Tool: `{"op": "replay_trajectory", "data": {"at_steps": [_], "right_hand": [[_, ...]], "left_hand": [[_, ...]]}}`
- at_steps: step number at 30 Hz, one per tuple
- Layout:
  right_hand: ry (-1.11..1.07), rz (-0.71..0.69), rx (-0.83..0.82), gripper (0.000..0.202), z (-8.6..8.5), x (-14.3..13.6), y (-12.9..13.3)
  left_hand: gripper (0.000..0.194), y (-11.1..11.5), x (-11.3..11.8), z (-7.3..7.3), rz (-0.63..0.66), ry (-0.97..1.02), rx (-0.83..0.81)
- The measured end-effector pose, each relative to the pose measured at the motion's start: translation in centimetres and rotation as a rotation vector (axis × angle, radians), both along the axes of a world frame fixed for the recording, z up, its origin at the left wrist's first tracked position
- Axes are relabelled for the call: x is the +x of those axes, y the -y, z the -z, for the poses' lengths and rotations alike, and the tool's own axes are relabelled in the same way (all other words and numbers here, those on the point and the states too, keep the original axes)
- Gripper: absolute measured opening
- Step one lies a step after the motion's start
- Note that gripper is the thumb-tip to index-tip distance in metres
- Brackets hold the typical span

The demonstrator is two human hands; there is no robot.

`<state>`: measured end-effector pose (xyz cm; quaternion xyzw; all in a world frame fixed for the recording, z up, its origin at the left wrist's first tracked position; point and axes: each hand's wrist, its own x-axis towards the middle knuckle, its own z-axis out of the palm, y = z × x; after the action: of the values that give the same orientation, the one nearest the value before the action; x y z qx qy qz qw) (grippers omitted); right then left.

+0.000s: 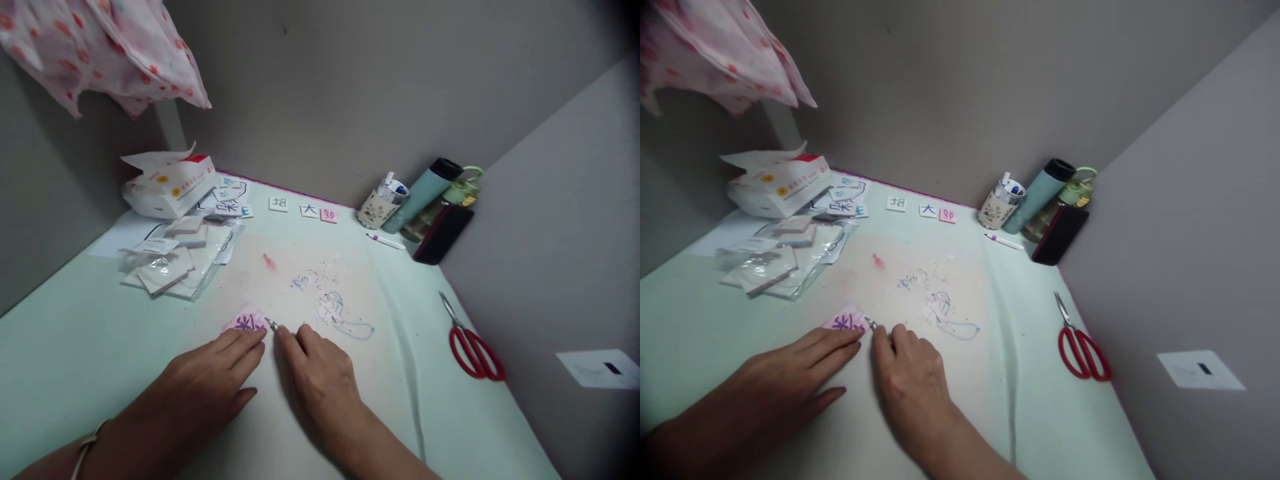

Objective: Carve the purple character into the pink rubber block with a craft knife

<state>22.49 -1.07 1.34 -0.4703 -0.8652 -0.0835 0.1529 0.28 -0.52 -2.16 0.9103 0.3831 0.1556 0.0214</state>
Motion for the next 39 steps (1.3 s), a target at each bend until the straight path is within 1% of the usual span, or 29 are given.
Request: {"op": "replay_trajectory", "data": {"at_steps": [8, 17, 22, 25, 27, 28, 31, 34, 35, 37, 39], "right_hand": [[-0.004, -0.018, 0.033, 0.049, -0.1, 0.1, 0.0], [0.006, -0.001, 0.033, 0.049, -0.1, -0.3, -0.1], [0.022, 0.020, 0.041, 0.049, 0.0, -0.6, -0.3], [0.019, 0.097, 0.047, 0.045, 0.2, 0.0, -1.3], [-0.029, 0.170, 0.011, 0.042, 0.3, 0.8, -2.0], [-0.080, 0.185, -0.017, 0.041, 0.4, 1.1, -2.3], [-0.289, 0.162, -0.117, 0.034, 0.4, 1.8, -2.4], [-0.454, 0.131, -0.207, 0.028, 0.3, 1.7, -1.9], [-0.481, 0.124, -0.228, 0.026, 0.2, 1.6, -1.7], [-0.503, 0.105, -0.250, 0.025, 0.1, 1.6, -1.4], [-0.505, 0.064, -0.258, 0.024, 0.0, 1.7, -1.0]], "left_hand": [[0.044, -0.1, -0.1, 0.0, 0.004, 0.029, 0.043], [0.045, -0.1, -0.1, 0.4, 0.008, 0.043, 0.064], [0.043, -0.2, -0.3, -0.1, 0.021, -0.012, 0.072], [0.039, -0.2, -0.4, -0.6, 0.039, -0.039, 0.062], [0.039, -0.2, -0.5, -0.7, 0.031, -0.044, 0.038], [0.039, -0.2, -0.6, -0.8, 0.026, -0.039, 0.030], [0.037, -0.3, -0.9, -1.0, 0.027, 0.011, 0.005], [0.037, -1.0, -1.2, -1.6, 0.021, 0.103, -0.048], [0.039, -1.2, -1.2, -1.9, -0.004, 0.130, -0.069], [0.042, -1.9, -1.3, -2.4, -0.096, 0.151, -0.092], [0.051, -2.5, -1.4, -2.5, -0.173, 0.152, -0.093]]}}
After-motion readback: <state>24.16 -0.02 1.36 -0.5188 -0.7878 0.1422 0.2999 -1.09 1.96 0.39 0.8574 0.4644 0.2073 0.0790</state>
